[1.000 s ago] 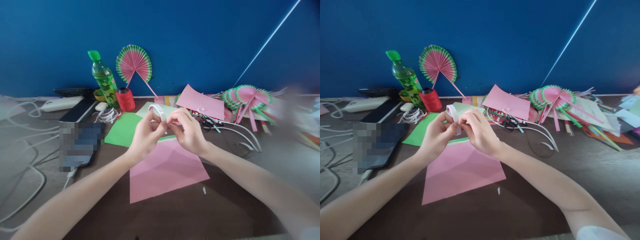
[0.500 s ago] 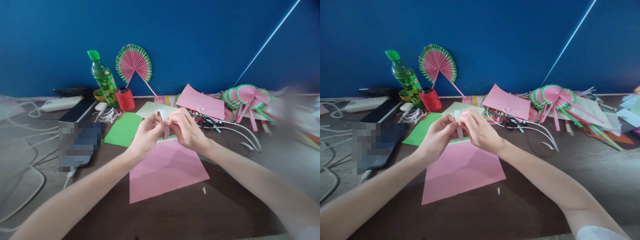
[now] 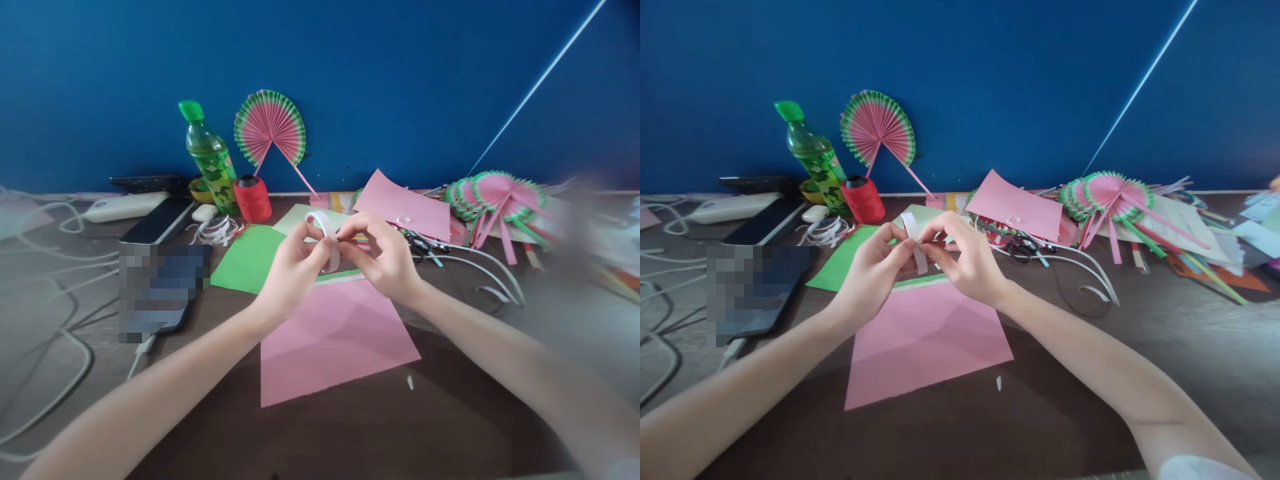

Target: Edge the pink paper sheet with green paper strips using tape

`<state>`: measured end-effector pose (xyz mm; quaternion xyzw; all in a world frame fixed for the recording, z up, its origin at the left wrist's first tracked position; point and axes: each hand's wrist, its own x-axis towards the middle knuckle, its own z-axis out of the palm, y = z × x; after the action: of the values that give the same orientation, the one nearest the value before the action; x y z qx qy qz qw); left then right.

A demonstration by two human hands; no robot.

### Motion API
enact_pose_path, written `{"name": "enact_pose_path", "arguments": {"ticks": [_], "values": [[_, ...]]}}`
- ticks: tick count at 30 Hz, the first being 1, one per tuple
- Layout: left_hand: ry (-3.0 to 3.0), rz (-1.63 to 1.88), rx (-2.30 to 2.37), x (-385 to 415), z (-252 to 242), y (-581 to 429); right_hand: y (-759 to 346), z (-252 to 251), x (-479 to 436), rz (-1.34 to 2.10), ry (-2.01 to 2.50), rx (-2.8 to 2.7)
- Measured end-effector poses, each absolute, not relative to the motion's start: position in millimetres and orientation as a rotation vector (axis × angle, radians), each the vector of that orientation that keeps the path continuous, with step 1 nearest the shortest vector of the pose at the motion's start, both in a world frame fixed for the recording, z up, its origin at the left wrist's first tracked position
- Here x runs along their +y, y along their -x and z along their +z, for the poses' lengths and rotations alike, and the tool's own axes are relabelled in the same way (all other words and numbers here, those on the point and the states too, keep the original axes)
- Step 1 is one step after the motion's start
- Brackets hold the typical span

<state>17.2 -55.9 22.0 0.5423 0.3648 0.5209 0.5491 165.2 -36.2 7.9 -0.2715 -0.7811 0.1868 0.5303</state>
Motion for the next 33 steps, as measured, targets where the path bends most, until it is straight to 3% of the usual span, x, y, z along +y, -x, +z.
{"name": "enact_pose_path", "arguments": {"ticks": [8, 18, 33], "values": [[-1.410, 1.268, 0.942, -61.3, 25.6, -17.8, -164.0, 11.3, -39.1, 0.391, 0.684, -1.851], [-1.446, 1.243, 0.941, -63.1, 22.7, -18.1, -164.5, 14.2, -41.8, 0.045, 0.631, -1.994], [-1.344, 1.196, 0.905, -61.4, 22.8, -18.9, -166.8, 11.5, -36.9, 0.027, 0.514, -2.071]]}}
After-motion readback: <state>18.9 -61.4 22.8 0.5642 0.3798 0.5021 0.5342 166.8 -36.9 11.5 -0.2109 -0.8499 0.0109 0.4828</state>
